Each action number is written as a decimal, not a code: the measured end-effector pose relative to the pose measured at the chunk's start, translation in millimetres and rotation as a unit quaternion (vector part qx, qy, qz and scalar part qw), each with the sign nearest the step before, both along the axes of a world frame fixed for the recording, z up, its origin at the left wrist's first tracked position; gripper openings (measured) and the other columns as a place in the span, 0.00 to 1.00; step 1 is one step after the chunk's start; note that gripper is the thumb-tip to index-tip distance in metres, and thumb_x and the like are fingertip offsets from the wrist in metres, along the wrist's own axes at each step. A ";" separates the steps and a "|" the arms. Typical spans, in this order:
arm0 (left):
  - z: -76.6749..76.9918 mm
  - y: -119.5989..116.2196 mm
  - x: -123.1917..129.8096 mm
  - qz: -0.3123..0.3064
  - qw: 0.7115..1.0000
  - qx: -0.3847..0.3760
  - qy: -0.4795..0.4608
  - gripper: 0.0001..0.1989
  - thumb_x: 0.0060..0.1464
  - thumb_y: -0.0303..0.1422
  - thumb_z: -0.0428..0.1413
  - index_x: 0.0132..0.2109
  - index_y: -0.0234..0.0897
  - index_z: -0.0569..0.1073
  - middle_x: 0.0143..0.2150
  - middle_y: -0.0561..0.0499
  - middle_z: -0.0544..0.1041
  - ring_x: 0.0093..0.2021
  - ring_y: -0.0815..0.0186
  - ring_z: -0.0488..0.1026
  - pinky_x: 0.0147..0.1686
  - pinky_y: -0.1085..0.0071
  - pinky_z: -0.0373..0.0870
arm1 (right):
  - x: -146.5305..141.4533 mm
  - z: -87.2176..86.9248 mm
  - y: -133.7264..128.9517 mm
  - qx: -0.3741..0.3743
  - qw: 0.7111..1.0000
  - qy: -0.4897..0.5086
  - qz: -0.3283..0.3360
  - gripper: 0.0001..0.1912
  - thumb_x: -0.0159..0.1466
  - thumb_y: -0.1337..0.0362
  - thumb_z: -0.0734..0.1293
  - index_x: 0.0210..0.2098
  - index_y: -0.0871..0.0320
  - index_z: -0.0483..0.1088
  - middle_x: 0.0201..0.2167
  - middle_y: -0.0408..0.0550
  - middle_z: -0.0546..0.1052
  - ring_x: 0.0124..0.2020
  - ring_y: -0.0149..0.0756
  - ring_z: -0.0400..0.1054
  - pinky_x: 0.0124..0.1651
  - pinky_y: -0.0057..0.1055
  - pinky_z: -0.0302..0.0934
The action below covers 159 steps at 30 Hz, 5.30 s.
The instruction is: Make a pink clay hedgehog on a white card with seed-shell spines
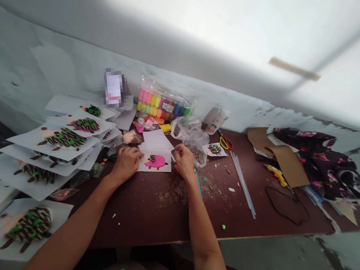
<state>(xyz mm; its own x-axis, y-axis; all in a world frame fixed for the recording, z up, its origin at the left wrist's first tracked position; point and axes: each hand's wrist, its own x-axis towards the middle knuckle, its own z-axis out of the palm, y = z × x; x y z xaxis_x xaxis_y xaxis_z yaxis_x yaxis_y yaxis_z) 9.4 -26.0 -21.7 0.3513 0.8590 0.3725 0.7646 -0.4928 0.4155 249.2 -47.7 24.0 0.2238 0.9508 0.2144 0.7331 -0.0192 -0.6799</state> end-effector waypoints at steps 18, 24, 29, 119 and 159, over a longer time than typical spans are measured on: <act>13.7 -4.6 4.9 -0.140 0.985 0.025 -0.100 0.09 0.62 0.28 0.55 0.39 0.39 0.81 0.38 0.50 0.84 0.42 0.61 0.77 0.58 0.55 0.62 | -65.0 -12.3 -28.4 -0.039 0.957 0.257 0.131 0.12 0.59 0.54 0.70 0.30 0.57 0.76 0.25 0.41 0.77 0.22 0.28 0.63 0.28 0.25 0.58; 11.1 -4.0 4.6 -0.138 0.987 0.037 -0.077 0.10 0.59 0.26 0.55 0.41 0.39 0.81 0.38 0.49 0.83 0.43 0.59 0.76 0.55 0.55 0.63 | -58.5 -11.5 -30.6 0.039 0.988 0.092 0.116 0.08 0.64 0.61 0.68 0.34 0.56 0.80 0.33 0.45 0.80 0.30 0.32 0.68 0.38 0.28 0.62; 9.2 -1.2 -0.5 -0.062 0.997 0.027 -0.047 0.13 0.55 0.22 0.53 0.40 0.35 0.82 0.39 0.43 0.82 0.43 0.55 0.74 0.49 0.55 0.66 | -53.9 -15.3 -32.4 0.043 0.996 -0.007 0.083 0.08 0.66 0.67 0.66 0.38 0.55 0.80 0.36 0.47 0.81 0.35 0.35 0.73 0.41 0.29 0.64; 6.0 -6.0 3.8 -0.026 0.999 0.013 -0.024 0.17 0.54 0.22 0.51 0.41 0.39 0.83 0.38 0.44 0.76 0.43 0.55 0.70 0.48 0.54 0.66 | 2.3 -7.3 -0.2 -0.122 0.951 -0.271 -0.086 0.11 0.70 0.65 0.65 0.43 0.55 0.81 0.42 0.55 0.80 0.38 0.38 0.74 0.37 0.29 0.59; 10.6 -9.2 6.4 -0.041 0.999 0.001 -0.024 0.15 0.54 0.21 0.53 0.40 0.37 0.84 0.37 0.44 0.77 0.43 0.55 0.71 0.49 0.55 0.66 | -77.9 -18.7 -38.2 -0.031 0.984 -0.146 0.100 0.08 0.69 0.69 0.65 0.41 0.55 0.77 0.41 0.47 0.81 0.38 0.36 0.75 0.40 0.28 0.62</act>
<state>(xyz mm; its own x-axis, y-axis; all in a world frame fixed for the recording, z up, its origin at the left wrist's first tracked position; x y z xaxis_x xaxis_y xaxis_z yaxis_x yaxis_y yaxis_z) 15.8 -35.2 -11.0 0.4026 0.8275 0.3913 0.7009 -0.5537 0.4497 171.2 -85.8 5.3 -0.0321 0.9829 0.1813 0.8906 0.1104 -0.4412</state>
